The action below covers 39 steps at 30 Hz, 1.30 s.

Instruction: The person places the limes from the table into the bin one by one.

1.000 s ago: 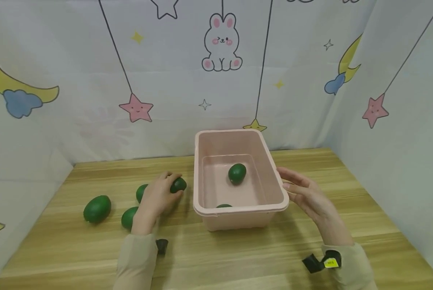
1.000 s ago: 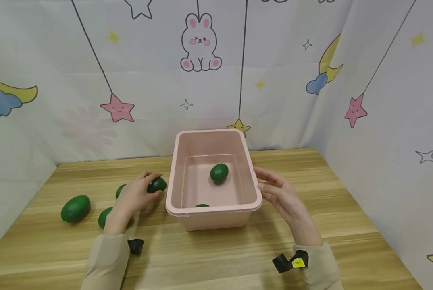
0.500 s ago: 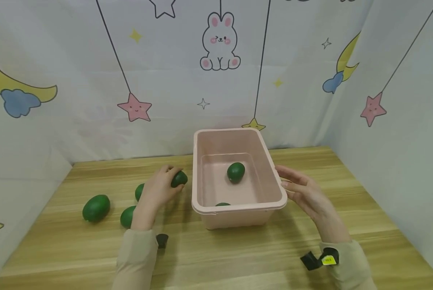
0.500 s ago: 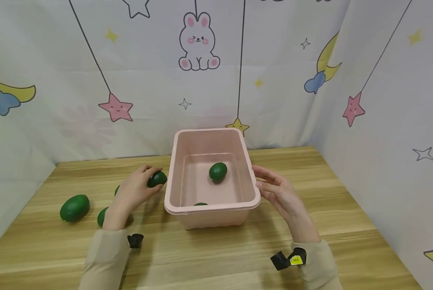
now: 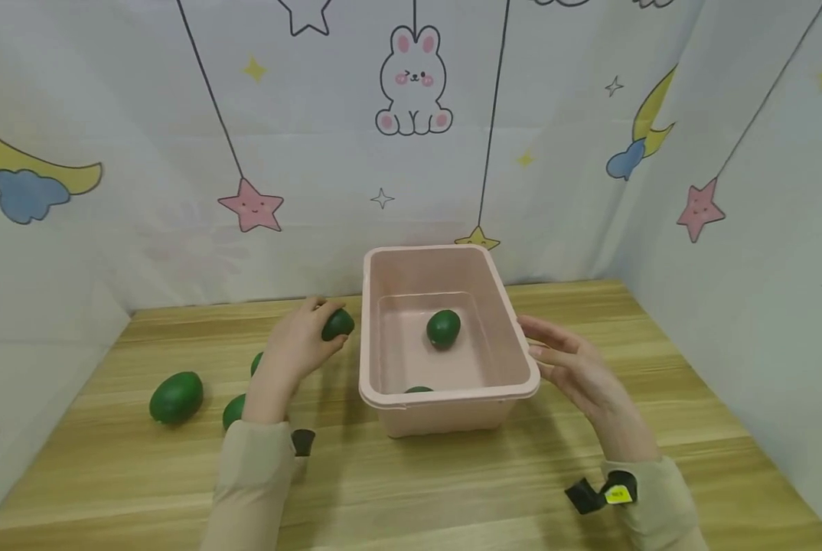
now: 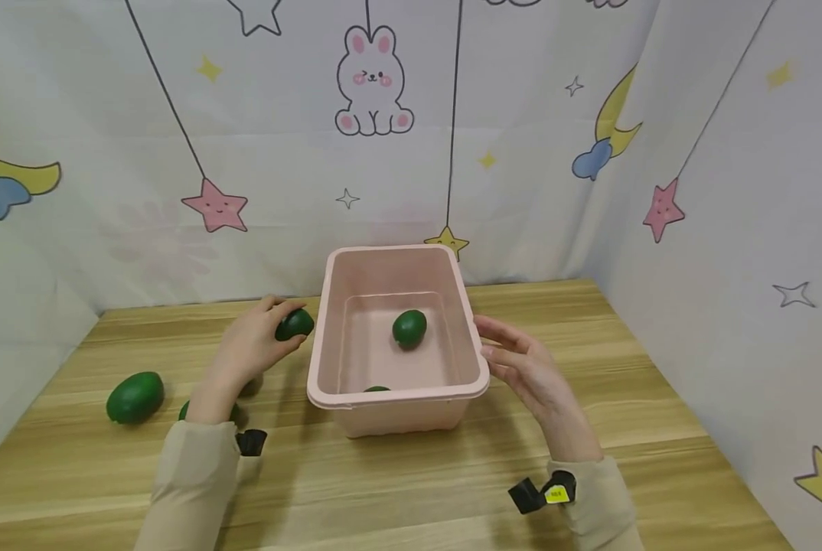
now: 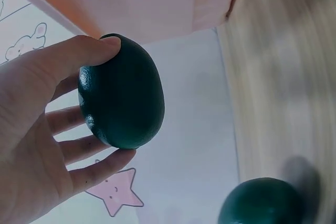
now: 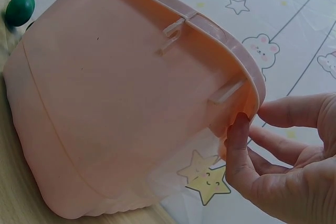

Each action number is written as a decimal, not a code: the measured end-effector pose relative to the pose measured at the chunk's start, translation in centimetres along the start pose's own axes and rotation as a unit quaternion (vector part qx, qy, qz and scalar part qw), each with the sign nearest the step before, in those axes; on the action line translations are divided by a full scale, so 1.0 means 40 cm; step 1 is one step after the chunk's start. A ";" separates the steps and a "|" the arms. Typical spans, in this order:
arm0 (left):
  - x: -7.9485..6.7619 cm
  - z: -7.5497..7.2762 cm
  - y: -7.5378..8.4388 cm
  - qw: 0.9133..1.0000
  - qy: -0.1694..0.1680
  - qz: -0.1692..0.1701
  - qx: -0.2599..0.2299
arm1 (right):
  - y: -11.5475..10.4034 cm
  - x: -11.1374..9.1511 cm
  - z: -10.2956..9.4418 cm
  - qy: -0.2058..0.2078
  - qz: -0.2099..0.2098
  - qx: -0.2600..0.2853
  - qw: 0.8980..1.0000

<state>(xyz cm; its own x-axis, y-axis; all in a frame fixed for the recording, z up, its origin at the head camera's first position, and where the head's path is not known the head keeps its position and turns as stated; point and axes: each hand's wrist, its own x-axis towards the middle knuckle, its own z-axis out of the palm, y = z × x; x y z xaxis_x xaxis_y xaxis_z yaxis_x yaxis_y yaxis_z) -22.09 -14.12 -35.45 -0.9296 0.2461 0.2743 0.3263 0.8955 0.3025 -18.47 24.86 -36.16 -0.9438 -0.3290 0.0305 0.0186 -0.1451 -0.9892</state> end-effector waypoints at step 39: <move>0.070 -0.108 0.074 0.997 0.020 0.054 0.052 | 0.002 0.003 -0.003 -0.007 -0.004 0.001 1.000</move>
<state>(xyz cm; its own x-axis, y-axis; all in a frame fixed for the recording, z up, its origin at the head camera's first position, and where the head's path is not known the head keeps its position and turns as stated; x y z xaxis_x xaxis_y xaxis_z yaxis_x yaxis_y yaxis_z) -23.00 -12.37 -29.85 -0.8817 0.3302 0.3369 0.4030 0.8984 0.1744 -18.62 24.93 -36.27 -0.9394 -0.3403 0.0411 0.0114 -0.1507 -0.9885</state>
